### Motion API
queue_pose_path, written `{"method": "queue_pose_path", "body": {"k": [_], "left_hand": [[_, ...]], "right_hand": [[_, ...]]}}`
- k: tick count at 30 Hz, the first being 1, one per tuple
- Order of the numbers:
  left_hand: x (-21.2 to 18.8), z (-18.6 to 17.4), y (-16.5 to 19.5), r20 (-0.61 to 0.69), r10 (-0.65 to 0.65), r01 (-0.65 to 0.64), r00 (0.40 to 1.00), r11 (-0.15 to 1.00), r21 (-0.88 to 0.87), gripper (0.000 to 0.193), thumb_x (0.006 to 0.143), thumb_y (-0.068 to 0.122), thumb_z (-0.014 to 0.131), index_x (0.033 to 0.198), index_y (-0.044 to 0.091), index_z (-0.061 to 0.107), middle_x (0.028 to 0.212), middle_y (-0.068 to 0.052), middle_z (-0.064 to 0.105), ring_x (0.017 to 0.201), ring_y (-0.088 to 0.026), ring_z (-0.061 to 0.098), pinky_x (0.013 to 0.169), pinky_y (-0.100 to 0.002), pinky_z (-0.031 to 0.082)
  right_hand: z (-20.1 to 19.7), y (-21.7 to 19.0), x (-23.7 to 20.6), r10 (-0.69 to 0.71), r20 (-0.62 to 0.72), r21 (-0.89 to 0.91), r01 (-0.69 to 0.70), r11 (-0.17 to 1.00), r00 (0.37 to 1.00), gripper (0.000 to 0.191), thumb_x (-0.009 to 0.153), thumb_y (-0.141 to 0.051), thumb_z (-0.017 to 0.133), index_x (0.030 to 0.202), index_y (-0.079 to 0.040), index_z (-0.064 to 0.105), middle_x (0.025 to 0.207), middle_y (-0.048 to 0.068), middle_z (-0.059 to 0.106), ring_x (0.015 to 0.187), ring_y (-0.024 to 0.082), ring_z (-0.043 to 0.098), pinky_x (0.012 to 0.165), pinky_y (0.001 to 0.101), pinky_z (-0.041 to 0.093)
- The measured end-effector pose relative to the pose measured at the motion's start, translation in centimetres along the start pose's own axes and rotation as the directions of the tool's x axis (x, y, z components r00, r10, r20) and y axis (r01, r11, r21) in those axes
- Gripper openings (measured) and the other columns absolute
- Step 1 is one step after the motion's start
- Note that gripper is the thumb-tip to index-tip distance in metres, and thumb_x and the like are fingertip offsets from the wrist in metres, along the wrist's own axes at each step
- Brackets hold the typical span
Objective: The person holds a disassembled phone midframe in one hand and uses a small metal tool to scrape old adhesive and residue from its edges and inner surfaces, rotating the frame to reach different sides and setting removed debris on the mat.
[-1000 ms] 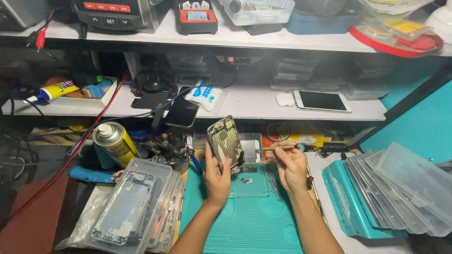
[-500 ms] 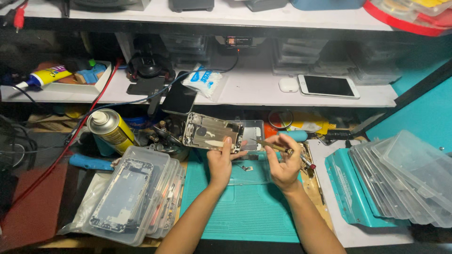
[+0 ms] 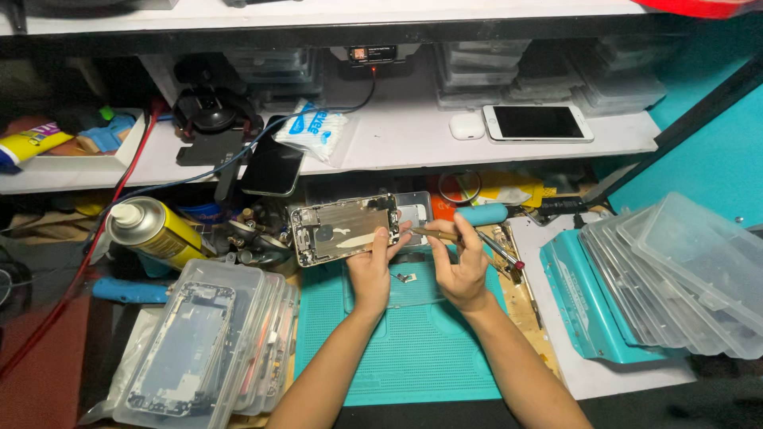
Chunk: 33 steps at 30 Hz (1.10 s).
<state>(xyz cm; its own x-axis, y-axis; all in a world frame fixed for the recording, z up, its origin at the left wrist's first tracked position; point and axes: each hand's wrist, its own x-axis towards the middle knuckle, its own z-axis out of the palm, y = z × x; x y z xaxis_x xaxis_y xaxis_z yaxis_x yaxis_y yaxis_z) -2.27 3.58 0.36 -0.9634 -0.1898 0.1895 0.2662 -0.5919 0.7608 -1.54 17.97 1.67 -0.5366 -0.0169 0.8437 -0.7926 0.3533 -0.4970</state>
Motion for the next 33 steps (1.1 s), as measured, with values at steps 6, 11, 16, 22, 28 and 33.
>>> {"method": "queue_pose_path", "body": {"k": [6,11,16,22,28,33], "left_hand": [[-0.1,-0.7,-0.8,0.007,-0.031,0.030,1.000,0.999,0.035,0.029,0.105,0.009,0.052,0.121,-0.015,0.059,0.115,-0.022,0.069,0.108,-0.033,0.073,0.088,-0.043,0.060],[-0.1,-1.3,-2.1,0.016,-0.007,0.007,1.000,1.000,0.024,0.028,0.105,0.009,0.053,0.119,-0.014,0.060,0.114,-0.020,0.068,0.107,-0.031,0.072,0.088,-0.044,0.060],[-0.2,-1.8,-2.7,0.031,0.014,-0.014,0.999,1.000,0.013,0.028,0.105,0.009,0.053,0.119,-0.015,0.060,0.113,-0.020,0.068,0.105,-0.029,0.072,0.088,-0.045,0.061],[0.0,-1.7,-2.6,0.047,0.011,-0.013,0.999,0.999,0.033,0.028,0.106,0.009,0.052,0.119,-0.014,0.061,0.113,-0.021,0.070,0.106,-0.029,0.072,0.089,-0.044,0.060],[-0.3,-1.4,-2.0,0.054,0.016,-0.020,0.998,0.998,0.063,0.029,0.105,0.009,0.051,0.124,-0.011,0.060,0.115,-0.019,0.069,0.108,-0.027,0.072,0.088,-0.042,0.060],[-0.4,-1.3,-2.2,0.046,0.044,-0.047,0.998,0.996,0.070,0.028,0.105,0.008,0.052,0.124,-0.011,0.059,0.117,-0.018,0.068,0.107,-0.026,0.071,0.088,-0.041,0.060]], "right_hand": [[0.4,-0.1,0.0,-0.007,-0.020,-0.021,0.007,1.000,1.000,0.057,0.095,0.015,0.064,0.143,0.003,0.034,0.116,0.023,0.069,0.101,0.028,0.073,0.090,0.0359,0.060],[0.6,-0.2,0.0,-0.031,-0.039,-0.069,0.028,0.997,0.999,0.056,0.095,0.014,0.065,0.142,0.003,0.036,0.114,0.022,0.070,0.100,0.027,0.072,0.090,0.0358,0.060],[0.6,0.0,-0.1,-0.009,-0.041,-0.020,0.009,1.000,0.999,0.056,0.095,0.015,0.064,0.143,0.003,0.036,0.115,0.023,0.069,0.101,0.028,0.073,0.091,0.0371,0.060],[0.6,0.1,0.0,-0.030,-0.043,-0.053,0.028,0.998,0.999,0.056,0.094,0.014,0.064,0.142,0.003,0.036,0.113,0.023,0.069,0.101,0.029,0.072,0.091,0.0377,0.059],[0.7,0.0,0.0,-0.017,-0.049,-0.057,0.014,0.998,0.999,0.055,0.094,0.014,0.065,0.141,0.003,0.038,0.112,0.023,0.070,0.099,0.027,0.074,0.089,0.0357,0.061],[0.7,-0.1,0.1,-0.025,-0.042,-0.040,0.024,0.999,0.999,0.054,0.095,0.014,0.065,0.141,0.003,0.038,0.112,0.023,0.069,0.100,0.028,0.074,0.091,0.0362,0.061]]}}
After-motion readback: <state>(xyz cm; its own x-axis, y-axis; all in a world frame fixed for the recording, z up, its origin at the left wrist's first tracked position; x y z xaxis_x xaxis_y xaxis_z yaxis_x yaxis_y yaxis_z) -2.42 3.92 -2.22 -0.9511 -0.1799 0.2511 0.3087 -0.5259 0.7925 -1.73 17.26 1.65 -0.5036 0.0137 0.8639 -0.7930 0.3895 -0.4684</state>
